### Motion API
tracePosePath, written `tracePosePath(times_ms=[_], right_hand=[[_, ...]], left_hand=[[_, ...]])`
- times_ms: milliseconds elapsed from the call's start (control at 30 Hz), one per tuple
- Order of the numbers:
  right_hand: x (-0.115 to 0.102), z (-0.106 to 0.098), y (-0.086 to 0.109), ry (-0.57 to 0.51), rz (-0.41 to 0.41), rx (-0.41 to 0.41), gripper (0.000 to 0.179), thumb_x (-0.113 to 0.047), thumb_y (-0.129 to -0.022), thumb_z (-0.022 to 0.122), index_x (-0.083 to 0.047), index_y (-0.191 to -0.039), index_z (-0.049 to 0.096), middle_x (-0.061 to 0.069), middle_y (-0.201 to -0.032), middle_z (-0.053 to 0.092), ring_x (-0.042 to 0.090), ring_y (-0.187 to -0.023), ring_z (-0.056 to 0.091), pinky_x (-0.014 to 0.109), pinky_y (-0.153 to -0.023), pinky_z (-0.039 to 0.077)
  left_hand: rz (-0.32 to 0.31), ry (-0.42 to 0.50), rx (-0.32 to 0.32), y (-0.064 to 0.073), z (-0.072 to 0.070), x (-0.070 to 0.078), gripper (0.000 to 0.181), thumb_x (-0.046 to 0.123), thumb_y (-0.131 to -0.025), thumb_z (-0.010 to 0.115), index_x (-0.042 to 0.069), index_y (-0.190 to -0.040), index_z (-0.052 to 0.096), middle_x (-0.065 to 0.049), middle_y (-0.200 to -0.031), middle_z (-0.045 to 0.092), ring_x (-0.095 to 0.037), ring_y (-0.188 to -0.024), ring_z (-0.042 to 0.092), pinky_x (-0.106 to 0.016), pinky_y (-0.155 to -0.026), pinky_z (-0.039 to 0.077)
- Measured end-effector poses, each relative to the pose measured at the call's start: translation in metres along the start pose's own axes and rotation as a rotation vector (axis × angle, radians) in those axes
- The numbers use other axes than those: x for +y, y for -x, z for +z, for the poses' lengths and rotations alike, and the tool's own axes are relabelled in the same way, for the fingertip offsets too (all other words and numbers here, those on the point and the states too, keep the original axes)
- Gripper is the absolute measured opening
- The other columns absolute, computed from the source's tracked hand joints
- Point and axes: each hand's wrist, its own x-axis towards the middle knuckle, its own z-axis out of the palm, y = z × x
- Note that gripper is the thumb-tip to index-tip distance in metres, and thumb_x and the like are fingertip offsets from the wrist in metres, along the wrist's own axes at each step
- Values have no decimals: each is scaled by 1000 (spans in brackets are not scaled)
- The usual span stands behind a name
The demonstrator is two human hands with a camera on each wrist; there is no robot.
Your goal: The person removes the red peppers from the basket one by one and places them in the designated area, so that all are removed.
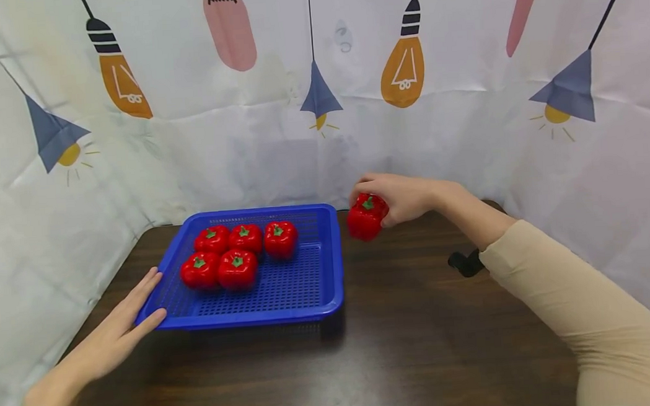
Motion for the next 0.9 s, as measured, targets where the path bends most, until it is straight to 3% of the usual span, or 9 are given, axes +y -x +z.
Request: tracePosePath(times_ms=[367,567,767,833,900], right_hand=[[31,18,-5,-7,21,-23,57,11,-75,79,-10,-125,62,6,-136,52,30,-123,50,44,-90,55],[47,34,-14,22,9,-25,56,11,-75,80,-9,-124,61,8,-135,53,32,-123,50,46,-88,55],[56,51,-22,-5,35,-54,57,11,-76,79,-9,-125,60,10,-139,50,34,-126,48,46,-89,55],[58,55,-24,-6,34,-53,55,12,-76,78,-8,-125,61,11,-139,50,35,-126,48,47,-91,55],[59,58,-27,-7,30,-54,54,12,-76,77,-7,-124,61,12,-140,50,35,-126,48,48,-91,54]], left_hand=[[4,11,9,-1,1,-1,73,25,-106,57,13,-166,17,-10,-171,7,-49,-152,12,-69,-116,10],[5,13,27,0,2,-1,72,25,-106,57,15,-166,18,-9,-171,7,-45,-153,12,-53,-121,7],[-1,32,21,3,4,-1,72,24,-107,57,16,-166,17,-9,-172,6,-47,-152,11,-68,-116,9],[-2,29,19,3,5,-1,72,25,-107,56,16,-166,16,-9,-172,6,-47,-152,11,-65,-118,9],[2,17,24,3,6,-2,72,25,-107,56,15,-166,16,-9,-172,6,-47,-152,11,-49,-122,7]])
